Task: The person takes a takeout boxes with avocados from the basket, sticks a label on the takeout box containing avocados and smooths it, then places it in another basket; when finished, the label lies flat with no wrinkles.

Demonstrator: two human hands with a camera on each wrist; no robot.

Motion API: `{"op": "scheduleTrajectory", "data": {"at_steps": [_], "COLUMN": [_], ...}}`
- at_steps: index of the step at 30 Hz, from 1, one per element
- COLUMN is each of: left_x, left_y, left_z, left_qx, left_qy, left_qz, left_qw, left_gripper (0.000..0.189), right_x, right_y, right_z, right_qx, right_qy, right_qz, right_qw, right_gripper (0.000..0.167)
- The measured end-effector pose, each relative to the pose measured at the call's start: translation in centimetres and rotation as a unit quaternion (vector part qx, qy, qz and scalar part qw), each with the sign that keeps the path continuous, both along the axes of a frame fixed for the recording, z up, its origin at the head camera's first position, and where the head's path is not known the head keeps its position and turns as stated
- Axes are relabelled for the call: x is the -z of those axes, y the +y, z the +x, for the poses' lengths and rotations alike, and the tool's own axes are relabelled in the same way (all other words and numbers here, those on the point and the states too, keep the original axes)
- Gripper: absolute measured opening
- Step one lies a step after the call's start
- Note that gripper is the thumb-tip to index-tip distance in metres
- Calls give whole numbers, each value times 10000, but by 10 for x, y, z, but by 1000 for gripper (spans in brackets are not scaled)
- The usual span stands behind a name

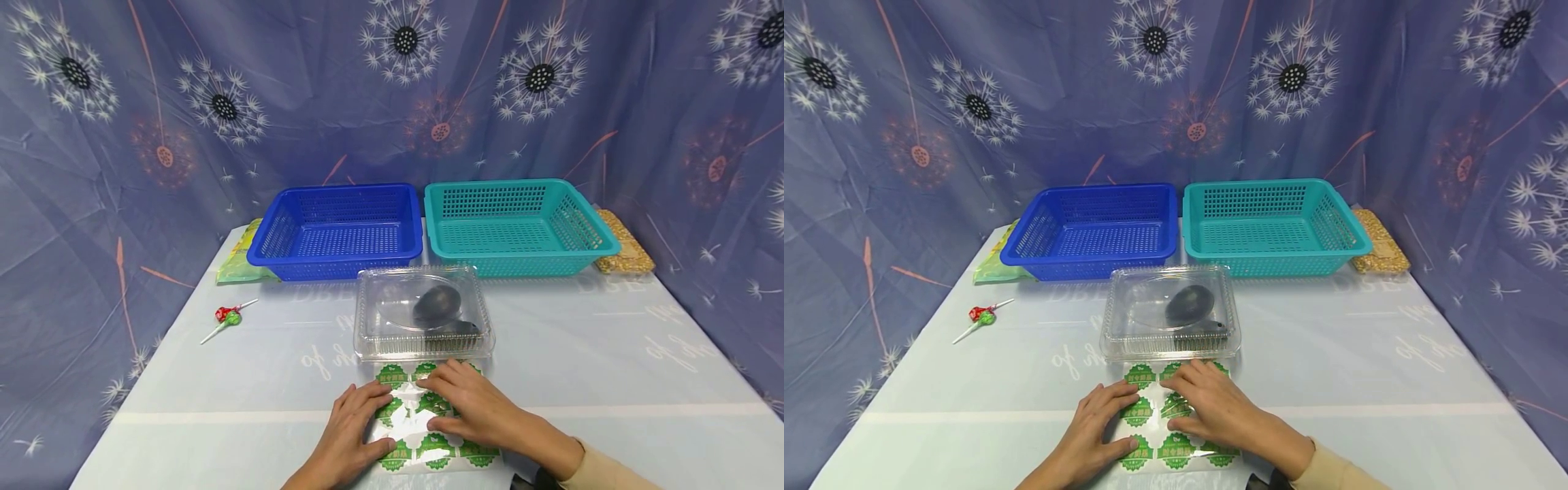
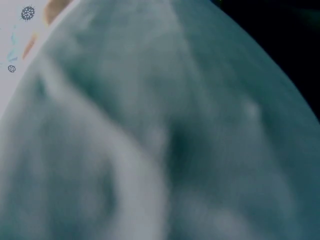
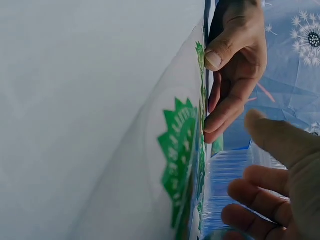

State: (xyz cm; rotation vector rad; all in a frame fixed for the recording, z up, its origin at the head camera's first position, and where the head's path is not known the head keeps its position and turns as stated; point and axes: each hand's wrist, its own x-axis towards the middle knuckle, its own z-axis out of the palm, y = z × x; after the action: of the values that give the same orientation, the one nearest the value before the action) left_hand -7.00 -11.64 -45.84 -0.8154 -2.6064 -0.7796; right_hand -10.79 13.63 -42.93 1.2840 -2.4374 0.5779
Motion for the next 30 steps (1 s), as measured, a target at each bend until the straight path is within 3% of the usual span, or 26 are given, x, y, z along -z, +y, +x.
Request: {"op": "scheduleTrajectory", "data": {"at_steps": [4, 10, 30], "left_x": [0, -1, 1], "left_y": [0, 0, 0], "left_z": [0, 0, 0], "left_qx": [4, 5, -25], "left_qy": [42, 13, -18], "left_qz": [-7, -6, -53], "left_qw": [10000, 10000, 10000], "left_gripper": [57, 56, 56], "right_x": [2, 5, 17], "right_y": [1, 3, 5], "right_z": [0, 0, -5], "right_qx": [253, 655, 601], "right_qy": [-186, -852, -1331], "right_qz": [223, 474, 305], "right_qw": [9993, 9931, 9888], "right_gripper": [54, 53, 36]}}
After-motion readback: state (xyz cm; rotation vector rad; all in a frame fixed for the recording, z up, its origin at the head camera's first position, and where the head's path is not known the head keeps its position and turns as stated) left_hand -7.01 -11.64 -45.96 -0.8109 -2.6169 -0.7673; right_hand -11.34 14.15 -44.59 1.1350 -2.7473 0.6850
